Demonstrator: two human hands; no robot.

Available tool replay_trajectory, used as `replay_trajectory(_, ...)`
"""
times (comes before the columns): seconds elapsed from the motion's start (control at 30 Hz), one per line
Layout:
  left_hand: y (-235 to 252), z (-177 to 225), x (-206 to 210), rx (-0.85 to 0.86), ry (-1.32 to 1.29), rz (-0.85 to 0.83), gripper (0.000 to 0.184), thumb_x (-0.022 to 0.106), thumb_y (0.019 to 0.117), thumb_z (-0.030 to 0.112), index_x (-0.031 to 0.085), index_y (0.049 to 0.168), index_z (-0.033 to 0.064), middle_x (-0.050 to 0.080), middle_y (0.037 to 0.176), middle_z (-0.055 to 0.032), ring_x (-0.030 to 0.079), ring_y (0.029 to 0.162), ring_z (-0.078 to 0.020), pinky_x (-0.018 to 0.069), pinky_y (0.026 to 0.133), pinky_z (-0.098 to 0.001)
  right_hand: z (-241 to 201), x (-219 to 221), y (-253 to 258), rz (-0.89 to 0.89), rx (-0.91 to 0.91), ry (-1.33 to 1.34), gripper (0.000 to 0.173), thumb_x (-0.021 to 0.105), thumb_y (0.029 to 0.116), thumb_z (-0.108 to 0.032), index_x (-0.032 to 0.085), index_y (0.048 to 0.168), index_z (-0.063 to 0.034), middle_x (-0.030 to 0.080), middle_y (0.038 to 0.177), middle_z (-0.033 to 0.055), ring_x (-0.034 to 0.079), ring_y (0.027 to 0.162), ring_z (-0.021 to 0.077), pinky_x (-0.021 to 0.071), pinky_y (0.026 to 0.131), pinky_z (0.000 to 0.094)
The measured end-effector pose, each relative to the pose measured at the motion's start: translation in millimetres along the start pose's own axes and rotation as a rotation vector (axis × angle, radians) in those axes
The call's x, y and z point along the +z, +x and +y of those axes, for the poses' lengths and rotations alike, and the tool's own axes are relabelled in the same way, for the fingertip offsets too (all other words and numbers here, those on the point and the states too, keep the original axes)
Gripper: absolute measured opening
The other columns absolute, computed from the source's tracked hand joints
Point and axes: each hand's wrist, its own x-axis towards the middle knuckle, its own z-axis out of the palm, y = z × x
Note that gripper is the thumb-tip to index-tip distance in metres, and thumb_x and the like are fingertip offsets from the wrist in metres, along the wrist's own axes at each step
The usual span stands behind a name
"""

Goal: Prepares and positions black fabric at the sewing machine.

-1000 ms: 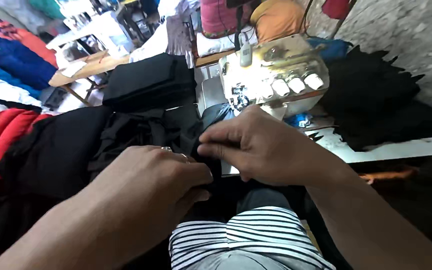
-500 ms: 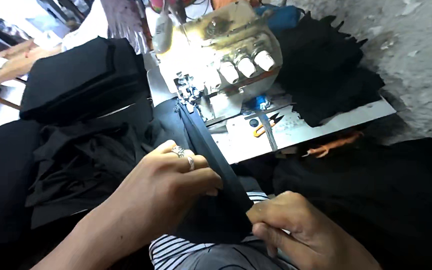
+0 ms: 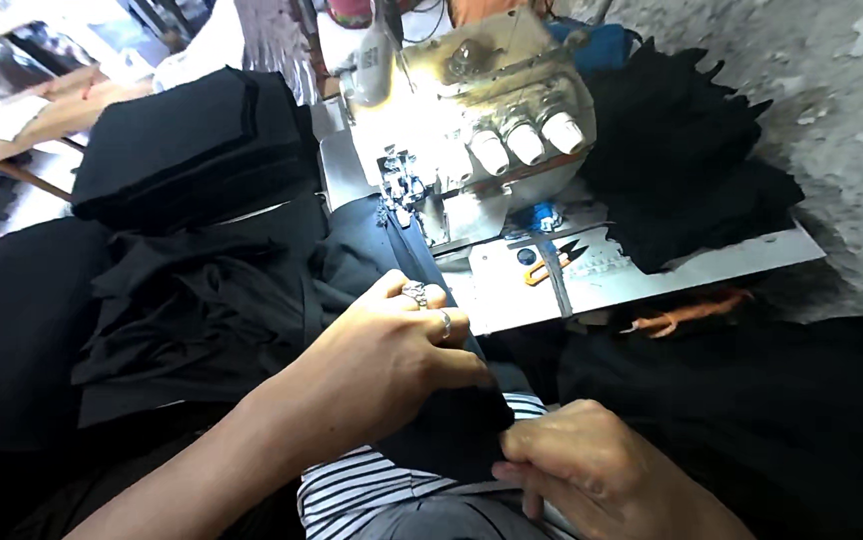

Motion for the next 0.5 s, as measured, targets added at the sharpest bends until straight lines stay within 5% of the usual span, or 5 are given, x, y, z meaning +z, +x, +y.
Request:
replay_trajectory(0.07,-10,-2,-3,-0.017,-0.046,0.004,0.027,0.052,0.1041,0.015,0.076,0.103,0.0284,0.066,0.101,0.0026,0.06,0.101,-0.0145,0.0416,0.09,-0.0397,-1,3,1,-0.017,0.007,-0.026,0.029,0.051,0.1091,-0.025,0.068,0.093,-0.0079,0.069,0.073,-0.0001,0.065,0.066,0.0045,0.053,0.06,0.0187)
replay_trajectory(0.17,-45,-2,-25,-0.087,-0.135,-0.084,0.025,0.046,0.1079,0.025,0.07,0.101,0.025,0.065,0.132,0.0081,0.049,0.137,-0.013,0.0365,0.111,-0.0478,-13,7,10,-0.018,0.058,-0.105,0.027,0.05,0.1093,-0.023,0.073,0.102,-0.0103,0.072,0.08,0.0,0.069,0.07,0.0077,0.0562,0.062,0.0237)
replay_trajectory(0.27,-70,12,-29,-0.188,-0.114,-0.178,0.025,0.045,0.1081,0.028,0.068,0.101,0.0242,0.073,0.111,0.0119,0.064,0.119,-0.0074,0.0399,0.109,-0.0545,-30,21,31,-0.057,0.06,-0.216,0.019,0.054,0.1068,-0.019,0.07,0.1,-0.013,0.067,0.073,-0.0001,0.064,0.06,0.0125,0.0504,0.05,0.0288)
replay_trajectory(0.37,-72,45,-18,-0.266,-0.142,-0.243,0.021,0.053,0.1065,0.029,0.07,0.102,0.0177,0.073,0.093,0.0017,0.07,0.098,-0.0163,0.0417,0.105,-0.0538,-24,29,43,-0.078,0.062,-0.129,0.015,0.052,0.1084,-0.025,0.063,0.106,-0.0141,0.063,0.067,-0.0018,0.06,0.053,0.012,0.0466,0.044,0.0291)
replay_trajectory(0.5,-91,28,-66,-0.456,-0.424,-0.162,0.025,0.069,0.0977,0.031,0.075,0.103,0.0071,0.075,0.096,-0.0073,0.069,0.1,-0.0211,0.0455,0.103,-0.0474,29,42,46,0.26,0.153,0.598,0.023,0.055,0.1075,-0.02,0.055,0.129,-0.0112,0.074,0.116,0.0065,0.075,0.096,0.0146,0.0646,0.077,0.0266)
